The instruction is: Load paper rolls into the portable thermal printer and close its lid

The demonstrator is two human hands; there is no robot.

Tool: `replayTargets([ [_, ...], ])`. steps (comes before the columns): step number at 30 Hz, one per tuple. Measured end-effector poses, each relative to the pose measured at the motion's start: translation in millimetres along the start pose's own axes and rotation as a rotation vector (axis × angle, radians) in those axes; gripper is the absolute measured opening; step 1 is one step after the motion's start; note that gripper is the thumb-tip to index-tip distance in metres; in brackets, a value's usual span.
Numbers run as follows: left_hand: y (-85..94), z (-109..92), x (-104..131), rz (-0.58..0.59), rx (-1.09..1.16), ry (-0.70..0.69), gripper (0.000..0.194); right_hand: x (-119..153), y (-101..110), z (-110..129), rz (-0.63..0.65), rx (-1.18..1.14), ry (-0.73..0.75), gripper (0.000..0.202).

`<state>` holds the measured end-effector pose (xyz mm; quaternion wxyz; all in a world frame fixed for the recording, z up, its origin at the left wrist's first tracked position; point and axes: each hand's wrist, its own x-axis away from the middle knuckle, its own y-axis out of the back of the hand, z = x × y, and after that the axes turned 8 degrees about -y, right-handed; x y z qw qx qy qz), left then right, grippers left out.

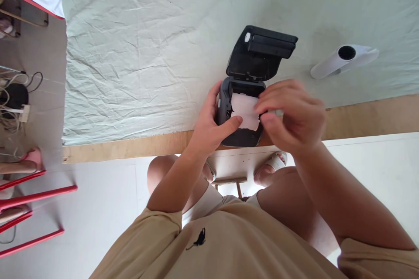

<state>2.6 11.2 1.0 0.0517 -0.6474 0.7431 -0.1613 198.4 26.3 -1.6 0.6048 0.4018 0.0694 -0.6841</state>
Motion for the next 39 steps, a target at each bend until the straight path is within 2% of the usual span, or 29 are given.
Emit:
replayTargets([
  [2, -0.2, -1.0, 0.4, -0.005, -0.023, 0.006, 0.092, 0.2, 1.8, -6.8, -0.152, 0.041, -0.093, 0.006],
  [3, -0.4, -1.1, 0.6, -0.006, -0.034, 0.002, 0.094, 0.6, 3.2, -10.7, -0.179, 0.062, -0.149, 0.015],
  [5, -0.4, -0.4, 0.7, -0.001, -0.057, -0.019, 0.096, 1.9, 6.2, -18.6, -0.105, 0.044, -0.250, 0.042],
  [6, -0.1, 0.1, 0.8, -0.002, -0.069, -0.031, 0.097, 2.5, 7.7, -22.0, -0.064, -0.005, -0.273, 0.049],
  [11, 3.5, 1.5, 1.4, -0.015, -0.111, -0.009, 0.104, 5.5, 11.3, -26.9, -0.067, -0.161, -0.285, 0.041],
  [14, 4.7, 0.8, 1.1, 0.004, -0.058, -0.005, 0.108, 8.6, 9.4, -23.3, 0.108, -0.169, -0.394, 0.047],
  [16, 3.9, 0.4, 0.3, 0.022, 0.008, -0.006, 0.099, 11.0, 7.3, -22.3, 0.252, -0.165, -0.427, 0.051],
  [18, 1.8, 0.1, -0.5, 0.003, 0.042, 0.012, 0.081, 12.8, 5.7, -23.4, 0.332, -0.142, -0.410, 0.053],
  [22, -3.3, -1.3, -0.6, -0.059, 0.018, 0.052, 0.064, 12.7, 4.7, -27.9, 0.327, -0.120, -0.381, 0.057],
  [25, -5.1, -3.0, 0.3, -0.036, 0.045, 0.048, 0.059, 11.8, 5.1, -29.0, 0.327, -0.112, -0.406, 0.056],
  [33, -8.2, -1.9, -3.7, -0.040, 0.145, -0.017, 0.044, 17.7, 3.3, -31.1, 0.269, -0.065, -0.313, 0.055],
  [39, -7.6, 5.2, -5.8, -0.206, 0.112, -0.001, 0.046, 17.8, 3.5, -30.6, 0.233, -0.184, -0.290, 0.056],
])
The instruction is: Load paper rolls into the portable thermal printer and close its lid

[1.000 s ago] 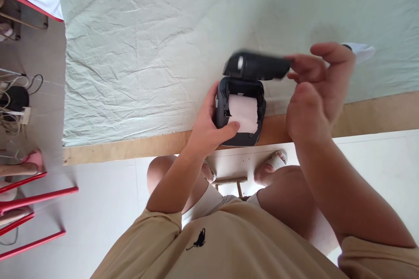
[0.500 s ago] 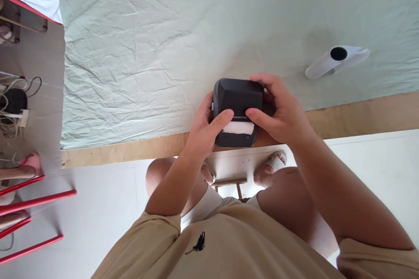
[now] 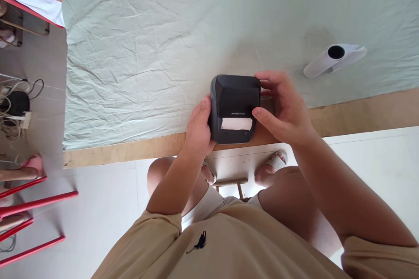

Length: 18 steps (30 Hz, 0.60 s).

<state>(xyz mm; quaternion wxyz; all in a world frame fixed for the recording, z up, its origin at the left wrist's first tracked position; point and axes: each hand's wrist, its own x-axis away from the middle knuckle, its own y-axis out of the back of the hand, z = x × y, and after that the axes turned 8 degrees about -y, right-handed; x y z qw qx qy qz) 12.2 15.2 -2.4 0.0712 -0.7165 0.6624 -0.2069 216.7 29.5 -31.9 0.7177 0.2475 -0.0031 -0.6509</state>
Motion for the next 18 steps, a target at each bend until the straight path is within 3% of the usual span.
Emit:
replayTargets([
  [3, 1.9, 0.0, -1.2, -0.046, -0.017, -0.021, 0.047, -2.2, 5.5, 6.5, -0.010, 0.051, 0.029, 0.065],
  [6, 1.5, -2.5, -2.0, -0.046, -0.005, -0.022, 0.045, -5.6, 13.3, 13.7, -0.089, 0.196, 0.084, 0.060],
  [11, -3.2, -4.1, -2.8, -0.054, 0.002, 0.021, 0.047, -8.8, 12.9, 28.7, -0.195, 0.302, 0.195, 0.021],
  [15, -4.8, -1.8, -3.2, -0.054, 0.003, 0.061, 0.051, -12.5, 2.0, 45.8, -0.440, 0.199, 0.122, 0.004],
  [18, -3.3, -2.3, -2.5, 0.038, 0.022, 0.048, 0.052, -16.9, -1.4, 53.2, -0.500, 0.179, 0.074, 0.012],
])
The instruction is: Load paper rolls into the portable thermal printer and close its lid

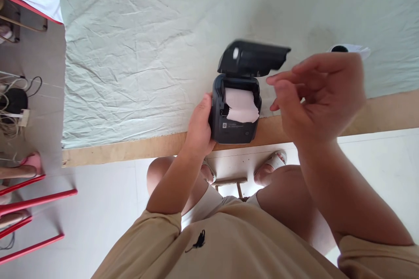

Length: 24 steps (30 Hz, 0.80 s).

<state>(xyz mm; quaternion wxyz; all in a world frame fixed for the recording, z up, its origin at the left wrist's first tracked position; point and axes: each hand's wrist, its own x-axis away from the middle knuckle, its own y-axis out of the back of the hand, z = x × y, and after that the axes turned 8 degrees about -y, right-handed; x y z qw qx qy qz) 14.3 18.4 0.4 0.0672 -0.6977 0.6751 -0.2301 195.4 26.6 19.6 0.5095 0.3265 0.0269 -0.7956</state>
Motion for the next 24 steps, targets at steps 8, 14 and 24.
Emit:
replayTargets([
  [8, 6.8, -3.3, 3.4, 0.213, -0.118, -0.008, 0.062, -4.8, 9.8, 2.4, 0.532, 0.454, 0.053, 0.019],
  [14, 3.7, -2.3, 2.4, 0.110, -0.076, 0.000, 0.061, -18.3, 26.1, 6.4, 0.634, 0.088, -0.163, 0.034],
  [24, 0.7, -5.1, 3.1, 0.043, -0.015, 0.041, 0.058, -21.7, 11.7, -64.4, 0.270, 0.041, -0.393, 0.020],
])
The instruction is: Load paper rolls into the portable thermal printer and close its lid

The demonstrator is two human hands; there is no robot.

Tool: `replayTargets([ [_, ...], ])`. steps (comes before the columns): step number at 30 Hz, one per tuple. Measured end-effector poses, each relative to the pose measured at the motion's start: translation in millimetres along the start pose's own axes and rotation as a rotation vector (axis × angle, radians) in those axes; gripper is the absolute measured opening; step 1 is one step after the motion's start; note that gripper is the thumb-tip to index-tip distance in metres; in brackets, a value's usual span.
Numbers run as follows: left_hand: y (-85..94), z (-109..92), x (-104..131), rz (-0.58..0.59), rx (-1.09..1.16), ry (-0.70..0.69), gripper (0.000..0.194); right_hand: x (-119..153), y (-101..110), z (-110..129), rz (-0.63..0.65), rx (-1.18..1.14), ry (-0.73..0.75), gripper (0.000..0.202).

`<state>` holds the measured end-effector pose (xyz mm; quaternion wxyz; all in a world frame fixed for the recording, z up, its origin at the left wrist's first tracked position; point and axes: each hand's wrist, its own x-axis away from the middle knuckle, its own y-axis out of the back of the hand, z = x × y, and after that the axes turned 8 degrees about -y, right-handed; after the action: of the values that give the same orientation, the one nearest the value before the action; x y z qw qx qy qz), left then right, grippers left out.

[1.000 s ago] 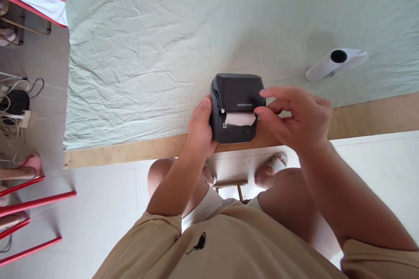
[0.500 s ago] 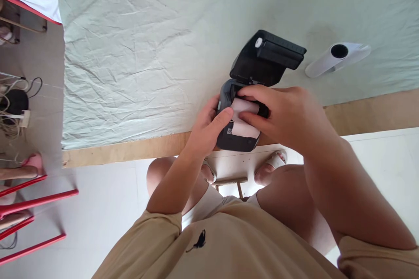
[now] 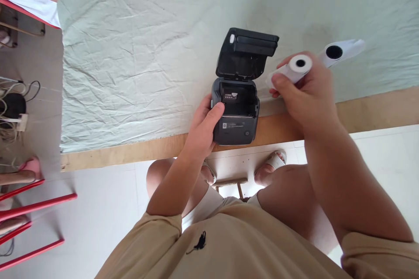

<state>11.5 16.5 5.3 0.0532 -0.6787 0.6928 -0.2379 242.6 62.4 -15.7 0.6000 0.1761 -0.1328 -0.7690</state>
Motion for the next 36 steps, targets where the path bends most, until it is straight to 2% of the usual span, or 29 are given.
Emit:
replayTargets([
  [3, -0.4, 0.8, -0.3, -0.003, -0.009, -0.015, 0.058, 1.4, 2.4, -0.1, 0.006, 0.217, 0.137, 0.018],
  [6, -1.5, -0.5, 0.7, -0.009, -0.022, -0.014, 0.059, 6.1, 3.8, 5.0, -0.012, 0.332, 0.159, 0.036],
  [9, -1.6, -2.2, 2.1, -0.010, -0.009, 0.011, 0.059, 9.7, 10.2, 6.8, 0.001, 0.349, 0.193, 0.055],
  [11, -1.2, -3.0, 2.6, -0.009, 0.003, 0.018, 0.058, 5.9, 20.9, 1.0, -0.125, 0.347, 0.316, 0.055],
  [13, -1.1, -3.6, 2.7, -0.005, 0.003, 0.022, 0.056, -5.4, 34.1, -12.9, -0.386, 0.391, 0.443, 0.045],
  [14, -1.2, -3.9, 2.7, -0.003, 0.002, 0.022, 0.055, -13.0, 40.0, -22.3, -0.512, 0.443, 0.440, 0.044],
  [15, -1.4, -4.2, 2.7, -0.002, -0.001, 0.024, 0.055, -20.6, 44.8, -32.2, -0.549, 0.505, 0.388, 0.045],
  [18, -2.2, -4.4, 2.7, -0.003, -0.001, 0.028, 0.057, -35.0, 51.1, -54.5, -0.389, 0.591, 0.141, 0.055],
  [20, -2.6, -3.8, 2.7, -0.003, 0.000, 0.023, 0.058, -33.8, 50.6, -56.9, -0.291, 0.558, 0.054, 0.069],
  [23, -2.7, -2.6, 2.2, -0.012, -0.012, 0.008, 0.058, -23.6, 49.0, -46.2, -0.219, 0.481, 0.063, 0.081],
  [26, -2.3, -1.8, 1.4, -0.012, -0.013, 0.006, 0.058, -17.5, 47.7, -35.3, -0.130, 0.473, 0.091, 0.070],
  [29, -1.8, -1.4, 0.9, -0.007, 0.002, 0.010, 0.057, -17.8, 45.5, -31.8, -0.143, 0.478, 0.089, 0.056],
  [33, -1.9, -1.0, 1.0, -0.011, -0.014, -0.003, 0.054, -16.6, 42.8, -31.0, -0.155, 0.352, -0.008, 0.061],
  [36, -1.9, -0.9, 0.9, -0.018, -0.026, -0.007, 0.053, -14.1, 41.6, -30.6, -0.132, 0.347, 0.000, 0.056],
])
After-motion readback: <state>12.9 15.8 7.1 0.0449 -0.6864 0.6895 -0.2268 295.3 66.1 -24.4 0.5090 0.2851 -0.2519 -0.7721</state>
